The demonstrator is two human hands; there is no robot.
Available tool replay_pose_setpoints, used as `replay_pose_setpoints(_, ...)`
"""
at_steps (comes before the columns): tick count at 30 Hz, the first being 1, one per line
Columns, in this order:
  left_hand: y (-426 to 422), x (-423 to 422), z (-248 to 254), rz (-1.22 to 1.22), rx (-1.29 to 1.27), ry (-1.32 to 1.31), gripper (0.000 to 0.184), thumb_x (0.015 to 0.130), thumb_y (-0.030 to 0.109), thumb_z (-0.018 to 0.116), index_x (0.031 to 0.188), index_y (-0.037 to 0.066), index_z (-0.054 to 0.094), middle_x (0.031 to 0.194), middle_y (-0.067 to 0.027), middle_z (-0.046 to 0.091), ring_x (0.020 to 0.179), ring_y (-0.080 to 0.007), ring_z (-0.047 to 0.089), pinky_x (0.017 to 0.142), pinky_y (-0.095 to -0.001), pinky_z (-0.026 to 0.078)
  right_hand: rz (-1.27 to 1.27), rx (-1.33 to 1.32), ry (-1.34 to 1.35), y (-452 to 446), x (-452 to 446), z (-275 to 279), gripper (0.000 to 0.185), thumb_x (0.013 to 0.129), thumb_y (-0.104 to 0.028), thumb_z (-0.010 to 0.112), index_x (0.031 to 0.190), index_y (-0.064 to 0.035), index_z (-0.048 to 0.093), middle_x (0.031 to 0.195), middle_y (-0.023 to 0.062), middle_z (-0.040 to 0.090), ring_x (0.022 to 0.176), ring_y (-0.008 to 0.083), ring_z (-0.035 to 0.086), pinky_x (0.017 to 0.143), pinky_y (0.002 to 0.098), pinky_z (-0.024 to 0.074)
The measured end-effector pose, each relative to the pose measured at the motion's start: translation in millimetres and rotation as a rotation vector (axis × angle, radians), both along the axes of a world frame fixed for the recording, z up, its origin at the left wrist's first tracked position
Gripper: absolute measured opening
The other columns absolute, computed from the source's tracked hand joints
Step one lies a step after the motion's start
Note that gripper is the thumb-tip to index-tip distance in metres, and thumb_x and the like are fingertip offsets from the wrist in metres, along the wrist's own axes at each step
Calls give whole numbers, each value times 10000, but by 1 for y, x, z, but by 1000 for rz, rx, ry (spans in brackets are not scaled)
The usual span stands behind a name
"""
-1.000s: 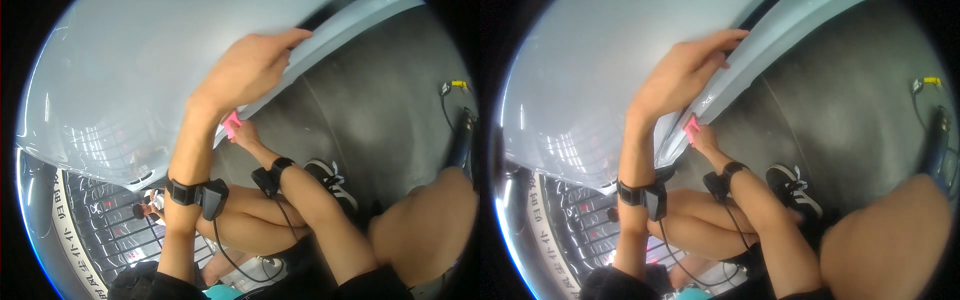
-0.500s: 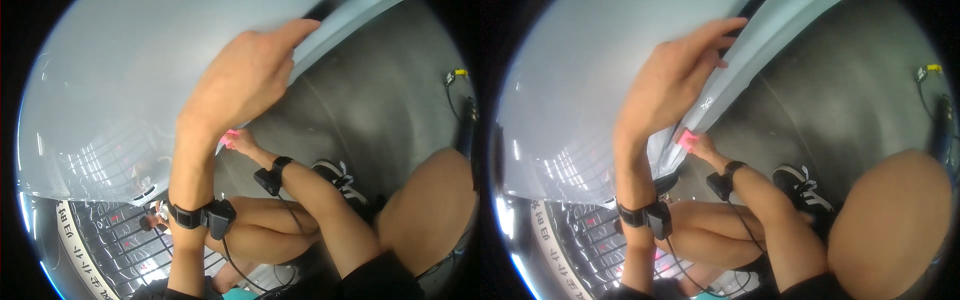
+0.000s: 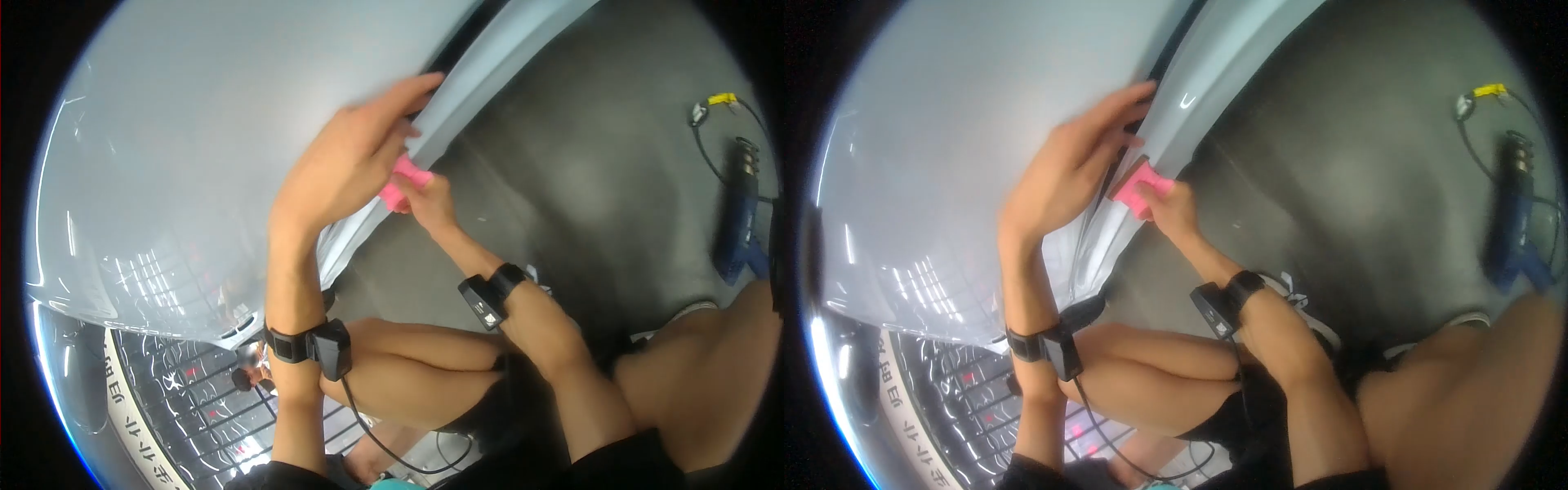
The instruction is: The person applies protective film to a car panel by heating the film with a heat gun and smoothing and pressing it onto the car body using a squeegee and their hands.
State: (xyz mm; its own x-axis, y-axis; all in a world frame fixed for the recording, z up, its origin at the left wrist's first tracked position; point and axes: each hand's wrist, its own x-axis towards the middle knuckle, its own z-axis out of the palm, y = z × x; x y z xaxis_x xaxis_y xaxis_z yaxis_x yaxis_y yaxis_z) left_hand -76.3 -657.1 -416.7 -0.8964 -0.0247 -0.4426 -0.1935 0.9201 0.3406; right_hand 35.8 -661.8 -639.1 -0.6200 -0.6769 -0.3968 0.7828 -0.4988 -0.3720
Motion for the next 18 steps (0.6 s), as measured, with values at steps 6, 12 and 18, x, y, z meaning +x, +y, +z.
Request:
replay_pose_setpoints(6,-9,12,5,57,-42,-163,520,1002,-2,392,1516,71,411,1357,-202,607,1109,-247,658,964,-360,501,-105,126,66,45,-69,12,240,902,-178,731,1008,37,745,732,62,716,549,112,632,477,274,481)
replay_pose_setpoints(12,-7,19,4,158,-33,-282,531,1019,53,420,1547,73,366,1409,-181,577,1164,-213,623,962,-325,476,-175,241,157,84,-143,7,205,906,-192,728,967,2,751,713,40,700,502,80,539,444,247,411)
replay_pose_setpoints(18,0,19,6,205,-74,-308,528,1029,75,432,1551,67,358,1427,-183,562,1187,-215,609,986,-341,469,-434,274,177,135,-241,5,212,873,-228,775,927,-24,758,712,13,676,540,62,528,448,245,359)
